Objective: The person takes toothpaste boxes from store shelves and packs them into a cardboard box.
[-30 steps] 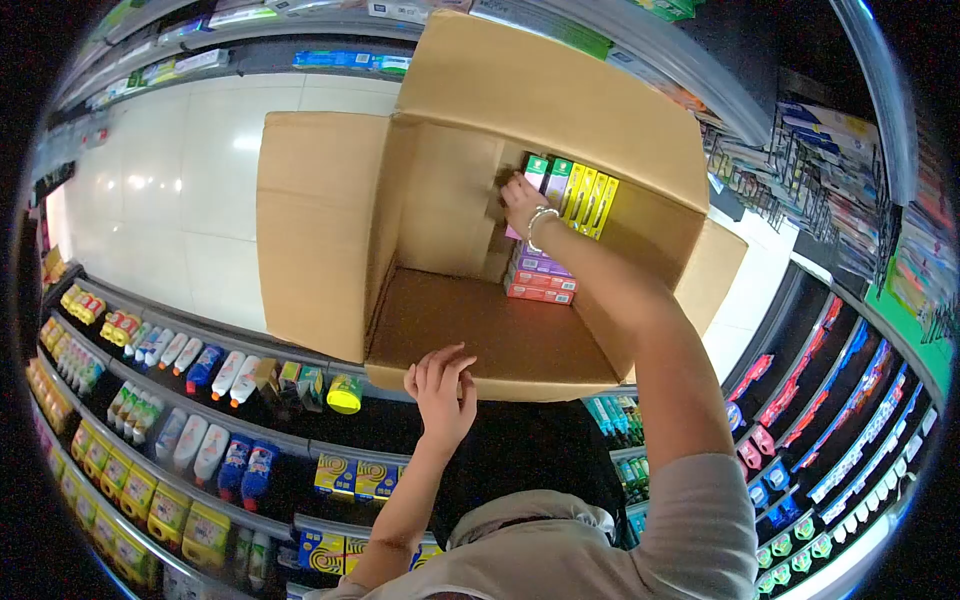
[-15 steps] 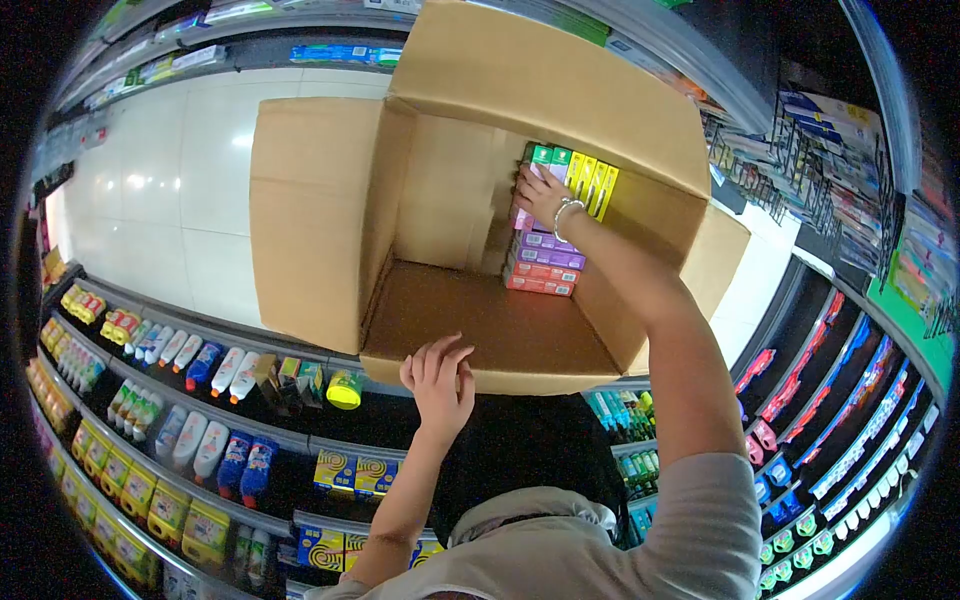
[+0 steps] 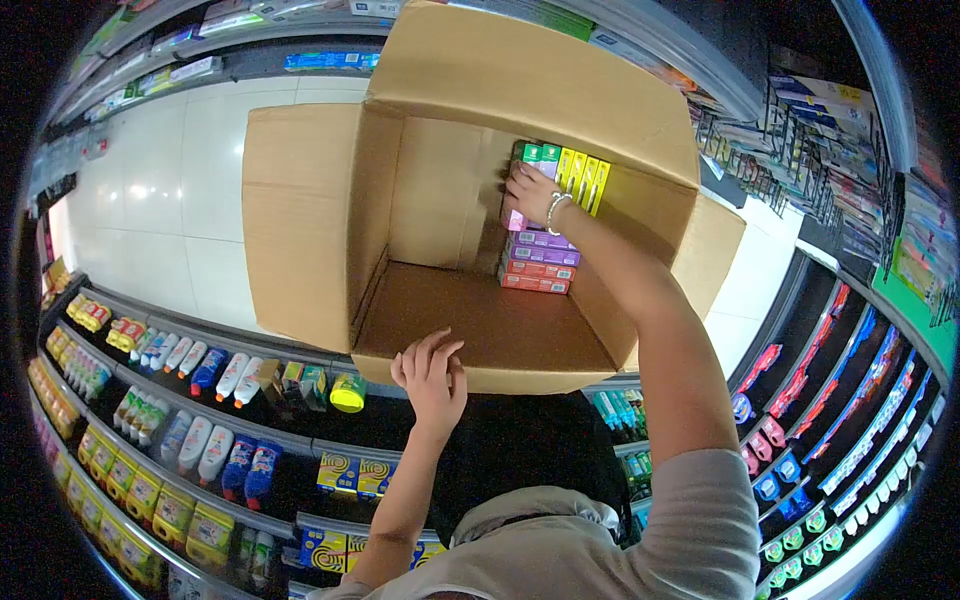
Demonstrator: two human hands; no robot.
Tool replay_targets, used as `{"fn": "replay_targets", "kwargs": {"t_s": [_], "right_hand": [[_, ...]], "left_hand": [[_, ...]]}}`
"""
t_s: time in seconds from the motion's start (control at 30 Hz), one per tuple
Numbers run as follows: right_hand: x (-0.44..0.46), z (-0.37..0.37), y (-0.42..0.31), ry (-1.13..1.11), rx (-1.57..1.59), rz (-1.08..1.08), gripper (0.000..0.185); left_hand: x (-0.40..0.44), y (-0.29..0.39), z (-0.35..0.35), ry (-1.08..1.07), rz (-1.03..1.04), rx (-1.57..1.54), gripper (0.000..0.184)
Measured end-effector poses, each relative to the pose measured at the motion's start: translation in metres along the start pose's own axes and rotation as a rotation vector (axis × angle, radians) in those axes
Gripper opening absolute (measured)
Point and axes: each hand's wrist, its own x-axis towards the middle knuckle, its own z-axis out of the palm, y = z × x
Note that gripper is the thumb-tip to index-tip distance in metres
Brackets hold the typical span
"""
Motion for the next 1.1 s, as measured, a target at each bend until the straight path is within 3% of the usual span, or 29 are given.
{"fn": "replay_targets", "kwargs": {"t_s": [0.23,0.43,0.5,0.53,0.57,0.67,0.8,0.97,1.1], "right_hand": [[-0.026,-0.031,0.001,0.197,0.112,0.125,0.023],[-0.072,-0.063,0.006,0.084,0.067,0.187,0.022],[-0.082,-0.064,0.01,-0.112,0.038,0.192,0.022],[-0.083,-0.061,0.012,-0.322,0.056,0.21,0.024],[-0.085,-0.058,0.013,-0.317,0.054,0.209,0.024],[-0.081,-0.057,0.017,-0.761,0.064,0.225,0.032],[-0.069,-0.049,0.008,-0.967,-0.022,0.351,0.043],[-0.063,-0.066,-0.01,-0.918,-0.025,0.384,0.045],[-0.056,-0.113,-0.033,-0.807,0.414,0.392,0.035]], "left_hand": [[-0.003,-0.003,0.009,0.016,-0.017,0.034,0.024],[-0.004,-0.007,0.016,0.082,0.004,0.043,0.022],[-0.004,-0.006,0.017,0.105,0.009,0.043,0.021],[-0.003,-0.005,0.017,0.104,0.004,0.04,0.02],[-0.003,-0.006,0.016,0.102,-0.002,0.039,0.02],[-0.003,-0.007,0.018,0.123,0.013,0.037,0.019],[-0.003,-0.007,0.018,0.137,0.025,0.049,0.019],[-0.002,-0.004,0.016,0.143,0.027,0.066,0.019],[0.001,0.005,-0.004,0.117,0.129,0.032,0.018]]}}
